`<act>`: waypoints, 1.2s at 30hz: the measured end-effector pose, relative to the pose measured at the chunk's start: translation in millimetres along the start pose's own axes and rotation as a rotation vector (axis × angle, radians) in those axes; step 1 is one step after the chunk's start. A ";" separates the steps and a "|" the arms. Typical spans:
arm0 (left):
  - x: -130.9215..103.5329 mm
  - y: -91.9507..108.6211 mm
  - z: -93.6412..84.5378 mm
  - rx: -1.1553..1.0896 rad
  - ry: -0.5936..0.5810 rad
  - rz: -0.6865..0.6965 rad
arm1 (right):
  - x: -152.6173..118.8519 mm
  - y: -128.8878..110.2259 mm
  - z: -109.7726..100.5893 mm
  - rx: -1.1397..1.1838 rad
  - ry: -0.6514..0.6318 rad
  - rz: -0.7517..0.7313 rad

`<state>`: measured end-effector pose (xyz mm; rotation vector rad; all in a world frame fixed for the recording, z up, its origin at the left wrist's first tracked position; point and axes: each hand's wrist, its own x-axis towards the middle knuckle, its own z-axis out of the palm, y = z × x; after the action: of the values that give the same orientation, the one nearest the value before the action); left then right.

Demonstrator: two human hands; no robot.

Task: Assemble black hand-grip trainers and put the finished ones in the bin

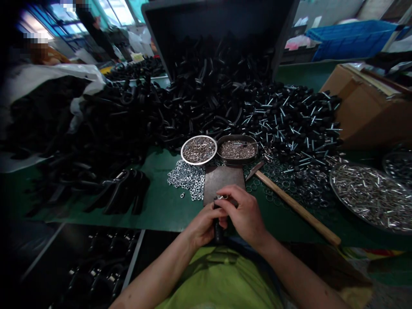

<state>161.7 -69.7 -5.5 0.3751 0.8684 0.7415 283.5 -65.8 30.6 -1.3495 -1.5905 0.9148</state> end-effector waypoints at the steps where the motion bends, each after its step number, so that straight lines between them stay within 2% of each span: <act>1: 0.2 -0.8 -0.1 0.013 0.006 0.016 | -0.5 0.9 0.3 -0.035 -0.008 -0.027; 5: -2.0 -0.1 -0.2 0.165 0.023 0.109 | 1.5 4.7 -1.8 -0.068 -0.072 -0.040; 11: -14.2 11.1 2.8 0.697 -0.026 0.245 | 2.4 16.8 -5.3 0.191 -0.134 0.241; 13: -18.2 10.2 2.3 0.806 -0.062 0.232 | -1.9 21.8 -5.1 0.303 -0.168 0.300; 15: -21.6 6.0 -0.4 0.762 -0.111 0.122 | -6.3 27.5 -6.7 0.375 -0.206 0.341; 18: -24.4 0.1 -9.8 0.402 -0.219 -0.121 | -8.0 39.6 -18.4 0.348 -0.257 0.367; 20: -23.8 0.6 -18.6 0.147 -0.207 -0.176 | -4.5 50.4 -33.1 0.142 -0.183 0.333; 22: -21.3 5.0 -27.1 0.012 -0.115 -0.117 | 1.3 62.9 -48.9 -0.178 -0.038 0.242; 24: -18.1 10.4 -32.7 -0.008 -0.031 -0.043 | 7.7 76.3 -59.9 -0.446 0.052 0.135; 25: -16.9 12.7 -34.1 0.008 -0.005 -0.020 | 10.6 83.0 -62.3 -0.533 0.051 0.095; 30: -14.5 15.7 -30.9 0.204 0.085 0.057 | 17.7 104.5 -54.6 -0.752 -0.049 0.084; 33: -12.9 13.9 -25.8 0.277 0.095 0.045 | 16.3 96.2 -48.9 -0.688 0.020 0.027; 36: -9.6 12.3 -17.9 0.200 0.068 -0.028 | 9.8 71.6 -41.4 -0.401 0.008 -0.009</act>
<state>138.0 -68.0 -3.9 0.5164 1.0136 0.6465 348.1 -44.5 -17.6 -1.6119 -1.8379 0.6010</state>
